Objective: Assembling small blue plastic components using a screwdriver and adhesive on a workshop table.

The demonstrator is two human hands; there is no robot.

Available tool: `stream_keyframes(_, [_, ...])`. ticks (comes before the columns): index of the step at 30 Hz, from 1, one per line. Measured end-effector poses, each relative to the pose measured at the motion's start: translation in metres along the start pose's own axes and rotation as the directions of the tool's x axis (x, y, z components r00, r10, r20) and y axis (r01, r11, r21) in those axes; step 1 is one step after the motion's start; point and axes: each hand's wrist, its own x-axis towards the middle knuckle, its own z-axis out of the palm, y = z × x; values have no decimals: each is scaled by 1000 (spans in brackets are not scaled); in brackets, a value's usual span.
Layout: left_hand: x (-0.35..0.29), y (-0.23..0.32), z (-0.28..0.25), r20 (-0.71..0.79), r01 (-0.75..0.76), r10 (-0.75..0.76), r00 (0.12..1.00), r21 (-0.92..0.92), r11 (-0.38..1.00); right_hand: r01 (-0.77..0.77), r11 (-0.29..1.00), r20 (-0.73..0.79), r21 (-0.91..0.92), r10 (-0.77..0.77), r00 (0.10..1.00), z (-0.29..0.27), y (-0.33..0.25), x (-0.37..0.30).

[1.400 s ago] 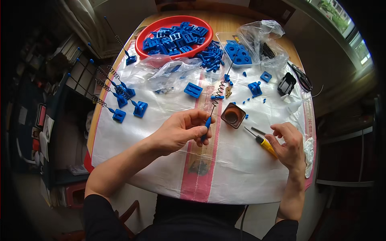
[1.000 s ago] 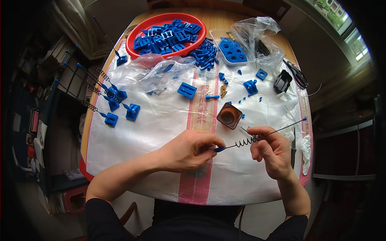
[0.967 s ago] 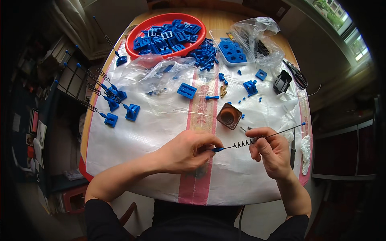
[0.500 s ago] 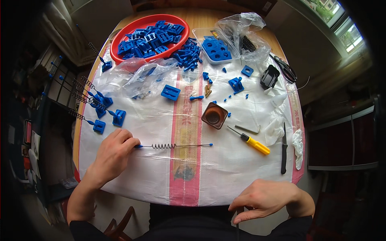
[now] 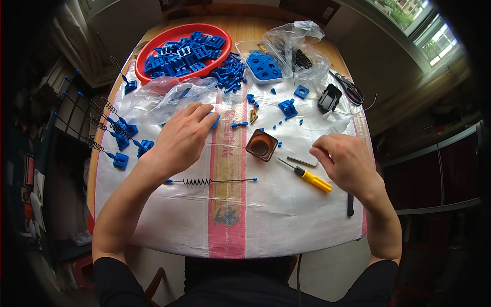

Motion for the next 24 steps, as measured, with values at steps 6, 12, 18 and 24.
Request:
stream_keyframes(6, [17, -14, 22, 76, 4, -9, 997, 57, 998, -235, 953, -40, -190, 232, 972, 43, 62, 86])
stream_keyframes(12, [8, 11, 9, 49, 23, -8, 999, -311, 950, -388, 903, 18, -187, 398, 917, 73, 77, 125])
stream_keyframes(18, [-6, 16, 16, 125, 82, -42, 991, -335, 939, -451, 890, 21, -69, 453, 891, 78, 84, 135])
stream_keyframes(24, [-16, 29, 2, -77, 37, -66, 995, -336, 941, -348, 932, -122, 102, 359, 925, 74, 96, 121])
